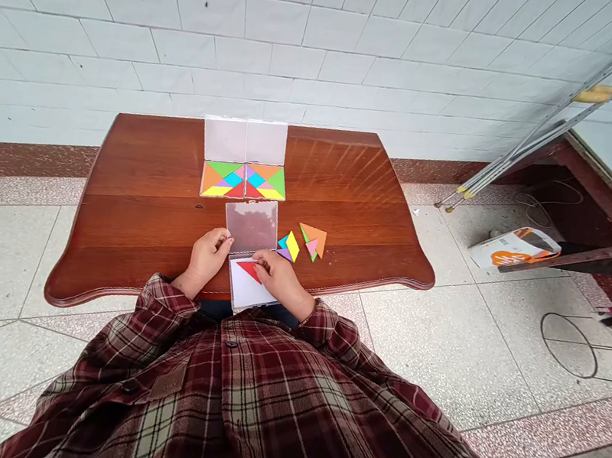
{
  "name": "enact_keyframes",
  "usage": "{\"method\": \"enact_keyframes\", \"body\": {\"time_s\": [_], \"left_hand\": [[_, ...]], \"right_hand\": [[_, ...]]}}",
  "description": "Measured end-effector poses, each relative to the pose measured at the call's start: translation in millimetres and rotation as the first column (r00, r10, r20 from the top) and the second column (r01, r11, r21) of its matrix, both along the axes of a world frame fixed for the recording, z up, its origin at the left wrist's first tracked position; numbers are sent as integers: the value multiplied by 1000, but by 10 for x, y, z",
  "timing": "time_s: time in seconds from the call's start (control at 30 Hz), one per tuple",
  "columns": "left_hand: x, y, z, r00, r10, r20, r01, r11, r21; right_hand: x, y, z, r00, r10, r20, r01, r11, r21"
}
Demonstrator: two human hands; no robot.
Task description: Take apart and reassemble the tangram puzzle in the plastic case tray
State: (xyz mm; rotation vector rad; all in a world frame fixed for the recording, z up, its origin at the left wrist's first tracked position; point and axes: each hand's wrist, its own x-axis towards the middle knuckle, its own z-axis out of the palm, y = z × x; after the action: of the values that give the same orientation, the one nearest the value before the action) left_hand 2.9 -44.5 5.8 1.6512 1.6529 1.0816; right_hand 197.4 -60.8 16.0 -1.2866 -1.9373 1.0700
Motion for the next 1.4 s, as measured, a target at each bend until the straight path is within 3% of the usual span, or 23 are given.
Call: {"method": "enact_keyframes", "body": {"time_s": [0.27,1.13,1.4], "left_hand": [[2,9,-18,993,52,104,-56,998,32],[12,-1,-19,994,55,100,-59,998,37],[30,20,-20,993,75,94,-81,995,62]], "right_hand": [[-5,-3,31,999,-27,-41,27,1000,2],[32,-33,74,998,-27,62,23,998,52],[200,78,68,981,-189,55,188,982,15]]}}
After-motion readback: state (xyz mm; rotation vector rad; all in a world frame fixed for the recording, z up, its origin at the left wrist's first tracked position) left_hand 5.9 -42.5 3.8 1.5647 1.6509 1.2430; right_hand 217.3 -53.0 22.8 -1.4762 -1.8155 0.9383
